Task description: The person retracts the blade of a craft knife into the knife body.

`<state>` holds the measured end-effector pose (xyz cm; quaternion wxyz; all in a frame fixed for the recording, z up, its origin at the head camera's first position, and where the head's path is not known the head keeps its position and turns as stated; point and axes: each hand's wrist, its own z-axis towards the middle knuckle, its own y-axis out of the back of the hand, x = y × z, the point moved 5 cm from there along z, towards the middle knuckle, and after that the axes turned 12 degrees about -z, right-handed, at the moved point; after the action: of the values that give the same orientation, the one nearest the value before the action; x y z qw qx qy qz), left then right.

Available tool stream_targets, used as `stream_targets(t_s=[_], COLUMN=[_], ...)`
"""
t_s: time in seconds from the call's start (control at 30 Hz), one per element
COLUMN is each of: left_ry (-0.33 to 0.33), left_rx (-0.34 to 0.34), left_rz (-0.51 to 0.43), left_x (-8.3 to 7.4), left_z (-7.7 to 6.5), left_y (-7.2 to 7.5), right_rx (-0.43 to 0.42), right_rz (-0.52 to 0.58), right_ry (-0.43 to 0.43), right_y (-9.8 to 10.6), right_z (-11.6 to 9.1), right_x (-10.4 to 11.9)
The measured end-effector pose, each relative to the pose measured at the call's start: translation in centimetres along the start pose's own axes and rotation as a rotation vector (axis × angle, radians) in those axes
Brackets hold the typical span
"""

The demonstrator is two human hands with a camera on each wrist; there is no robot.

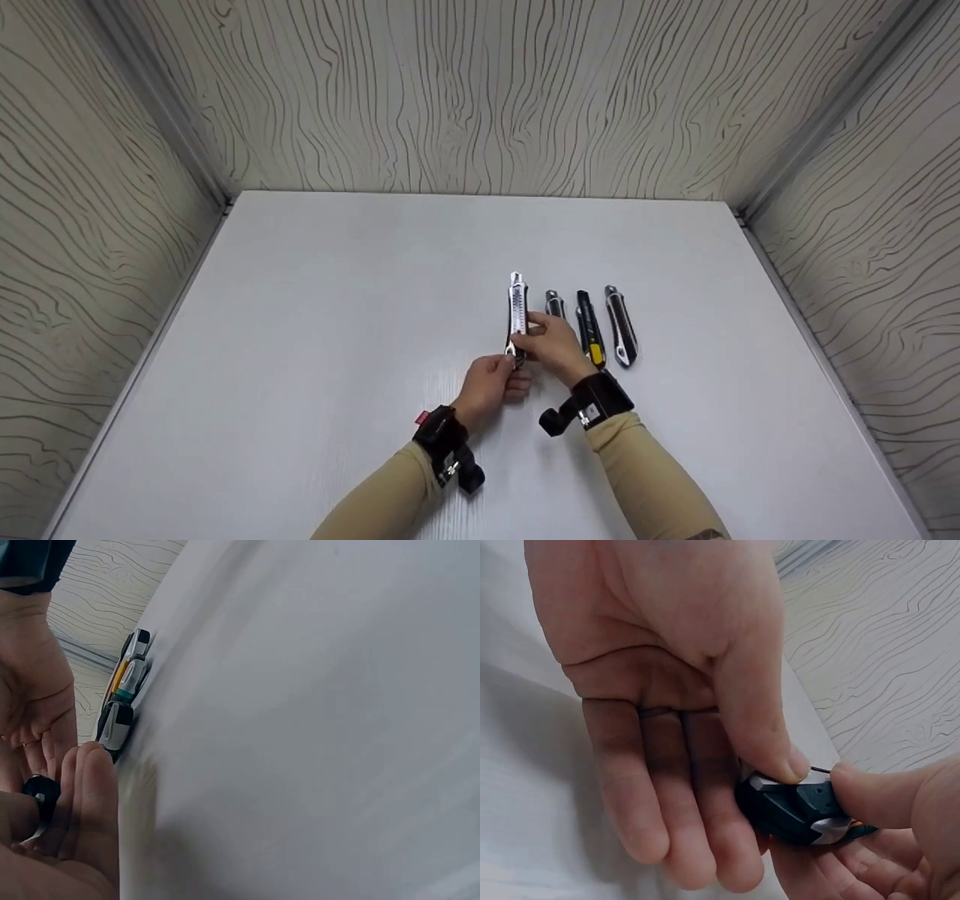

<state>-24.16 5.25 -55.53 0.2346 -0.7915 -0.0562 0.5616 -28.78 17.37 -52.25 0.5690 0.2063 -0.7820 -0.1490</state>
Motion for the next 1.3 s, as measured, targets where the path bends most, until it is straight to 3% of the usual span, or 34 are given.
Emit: stream_targets(t_s=[0.57,0.87,1.3], left_ry=[0.032,0.013,0.009], left_rx=[0.009,-0.019,-0.021], left_rz=[0.067,0.097,0.061], left_x=[0.0,-1.0,-1.3], left_z=[-0.4,-0.8,-0.7], left_y=[0.7,2.1,2.8], right_rx=[-0.060,-0.116,-0.190], right_rz=[-0.235,-0.461,-0.645], right_ry=[-0.041,0.009,0.096], right_y=[0.3,0.3,0.4], right_z=[0.3,0.3,0.5], right_x=[-0.7,-0.7,-0.2])
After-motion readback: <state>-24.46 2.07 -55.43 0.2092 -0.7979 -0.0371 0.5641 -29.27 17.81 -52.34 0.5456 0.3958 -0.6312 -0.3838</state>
